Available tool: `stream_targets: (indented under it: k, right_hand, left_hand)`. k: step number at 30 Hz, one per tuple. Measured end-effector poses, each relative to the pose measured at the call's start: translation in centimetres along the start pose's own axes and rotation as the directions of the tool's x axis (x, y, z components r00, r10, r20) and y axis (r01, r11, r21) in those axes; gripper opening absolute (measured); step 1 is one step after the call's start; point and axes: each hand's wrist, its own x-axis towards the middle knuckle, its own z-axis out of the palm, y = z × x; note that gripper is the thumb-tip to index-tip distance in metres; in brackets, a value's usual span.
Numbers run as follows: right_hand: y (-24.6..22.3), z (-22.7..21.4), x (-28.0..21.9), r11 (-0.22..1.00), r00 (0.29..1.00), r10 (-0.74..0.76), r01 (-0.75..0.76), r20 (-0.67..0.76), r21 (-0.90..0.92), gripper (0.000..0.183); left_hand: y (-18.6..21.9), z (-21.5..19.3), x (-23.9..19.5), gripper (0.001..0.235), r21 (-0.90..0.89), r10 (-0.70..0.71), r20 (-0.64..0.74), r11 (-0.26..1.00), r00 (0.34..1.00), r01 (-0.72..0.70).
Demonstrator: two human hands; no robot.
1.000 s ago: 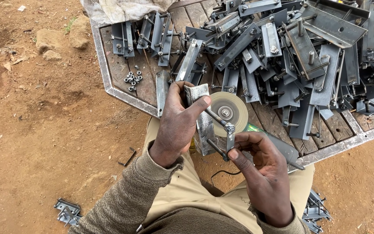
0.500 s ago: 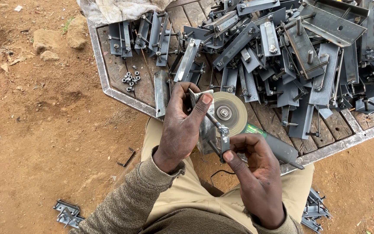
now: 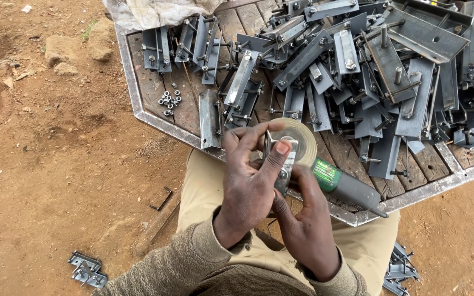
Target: The person holds a metal pin against a spinning grinder disc, rotates it, and then picks up a larger metal bracket to grind its edges. The person then inserts a bolt into a hole in the bracket.
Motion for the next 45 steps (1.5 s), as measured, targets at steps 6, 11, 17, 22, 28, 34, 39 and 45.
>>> stream_targets:
  k: [6,11,17,22,28,34,39,45]
  right_hand:
    - [1.6,0.9,-1.0,0.975,0.970,0.217,-0.210,-0.105,0.076,0.026]
    - [0.8,2.0,0.6,0.998,0.993,-0.036,0.042,-0.110,0.055,0.037]
    - [-0.3,2.6,4.3,0.974,0.972,-0.221,0.224,0.079,-0.023,0.032]
    - [-2.5,3.8,10.2,0.959,0.956,-0.278,0.282,0.093,-0.028,0.007]
    - [2.9,10.5,20.7,0.957,0.952,-0.233,0.260,0.197,-0.127,0.014]
    - [9.7,18.2,27.3,0.692,0.745,-0.238,0.580,0.624,-0.429,0.019]
    - [10.0,19.2,28.7,0.567,0.638,-0.214,0.698,0.740,-0.438,0.032]
    - [12.1,19.6,29.6,0.480,0.563,-0.248,0.778,0.788,-0.404,0.030]
  left_hand:
    - [-0.2,-0.3,-0.6,0.080,0.233,-0.034,-0.051,0.971,0.998,0.046]
    - [0.6,-0.4,-1.0,0.080,0.217,-0.211,0.035,0.956,0.977,0.199]
    - [-1.0,-3.0,2.0,0.055,-0.217,-0.113,-0.093,0.972,0.989,0.091]
    - [-3.1,-7.4,5.5,0.059,-0.655,-0.101,-0.169,0.754,0.980,-0.036]
    - [-7.9,-11.5,7.8,0.025,-0.765,-0.270,-0.206,0.644,0.941,0.017]
    - [-6.4,-13.0,9.0,0.030,-0.733,-0.246,-0.280,0.679,0.928,-0.041]
    - [-5.6,-14.2,9.5,0.031,-0.698,-0.206,-0.354,0.708,0.912,-0.111]
    - [-7.3,-15.5,11.1,0.034,-0.695,-0.212,-0.363,0.710,0.907,-0.113]
